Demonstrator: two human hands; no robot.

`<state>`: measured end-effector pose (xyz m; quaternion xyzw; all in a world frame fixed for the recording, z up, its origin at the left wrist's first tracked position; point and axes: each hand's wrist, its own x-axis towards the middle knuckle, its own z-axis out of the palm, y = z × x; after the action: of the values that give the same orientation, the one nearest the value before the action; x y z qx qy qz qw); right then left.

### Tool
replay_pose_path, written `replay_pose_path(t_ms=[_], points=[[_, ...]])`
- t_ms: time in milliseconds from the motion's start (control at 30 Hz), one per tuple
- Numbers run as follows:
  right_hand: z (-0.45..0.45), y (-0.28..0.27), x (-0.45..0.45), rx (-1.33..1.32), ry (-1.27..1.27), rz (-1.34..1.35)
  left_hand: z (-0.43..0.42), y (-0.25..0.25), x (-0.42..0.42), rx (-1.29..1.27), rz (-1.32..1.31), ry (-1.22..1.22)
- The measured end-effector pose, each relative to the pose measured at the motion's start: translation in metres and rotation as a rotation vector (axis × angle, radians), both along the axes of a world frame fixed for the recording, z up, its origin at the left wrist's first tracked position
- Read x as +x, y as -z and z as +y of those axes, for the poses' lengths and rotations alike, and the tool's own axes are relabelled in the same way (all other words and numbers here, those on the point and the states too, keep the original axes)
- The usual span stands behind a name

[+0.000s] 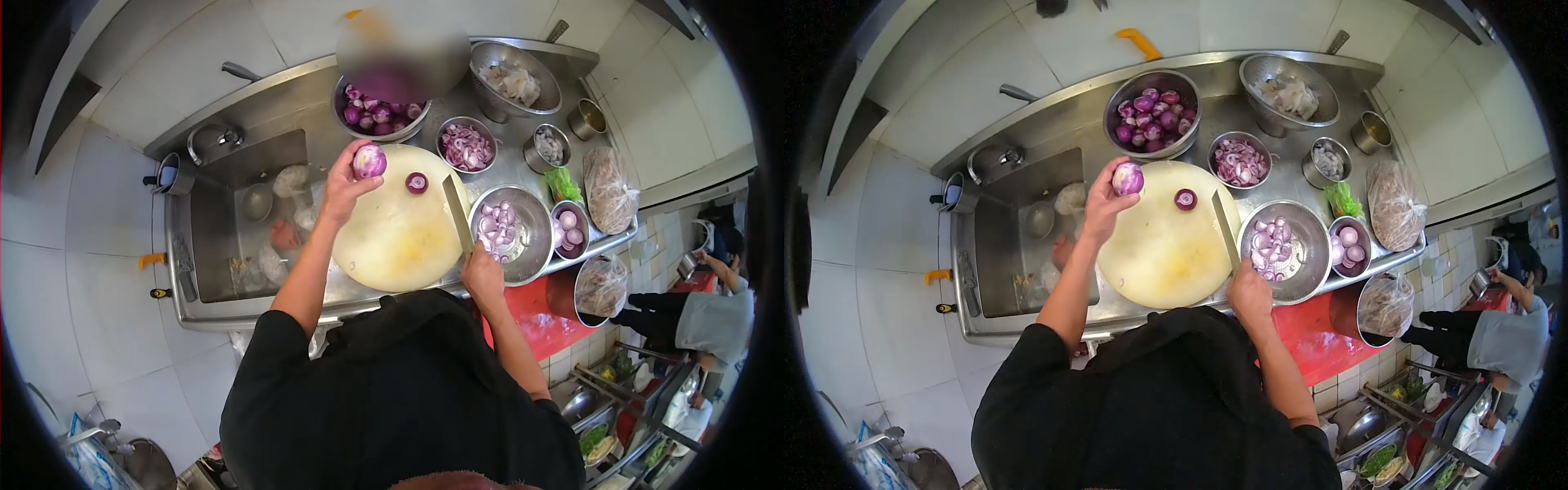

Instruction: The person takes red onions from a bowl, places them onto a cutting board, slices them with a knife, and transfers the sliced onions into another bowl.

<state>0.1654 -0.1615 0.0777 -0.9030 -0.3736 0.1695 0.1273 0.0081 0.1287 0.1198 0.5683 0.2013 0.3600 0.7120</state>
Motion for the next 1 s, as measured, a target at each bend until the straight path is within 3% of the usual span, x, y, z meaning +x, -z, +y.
replay_pose_path(t_ms=[67,167,300,500,600,700,1000], points=[[0.000,0.000,-0.004,0.041,0.009,-0.026,-0.009,0.016,-0.012,-0.353,-0.208,0.100],[-0.003,0.010,-0.009,0.058,0.036,-0.041,-0.023,0.037,-0.029,-0.685,-0.450,0.285],[-0.005,0.013,-0.019,0.042,0.109,-0.021,-0.051,0.018,-0.039,-0.726,-0.535,0.393],[-0.011,0.021,-0.034,0.169,0.203,-0.005,-0.062,0.030,-0.051,-0.823,-0.478,0.493],[-0.019,0.017,-0.043,0.173,0.261,0.050,-0.071,0.040,-0.051,-0.762,-0.335,0.494],[-0.031,0.003,-0.068,0.160,0.295,0.078,-0.088,0.069,-0.046,-0.358,-0.037,0.467],[-0.047,-0.016,-0.120,0.112,0.204,0.183,-0.131,0.111,-0.053,-0.186,0.197,0.372]])
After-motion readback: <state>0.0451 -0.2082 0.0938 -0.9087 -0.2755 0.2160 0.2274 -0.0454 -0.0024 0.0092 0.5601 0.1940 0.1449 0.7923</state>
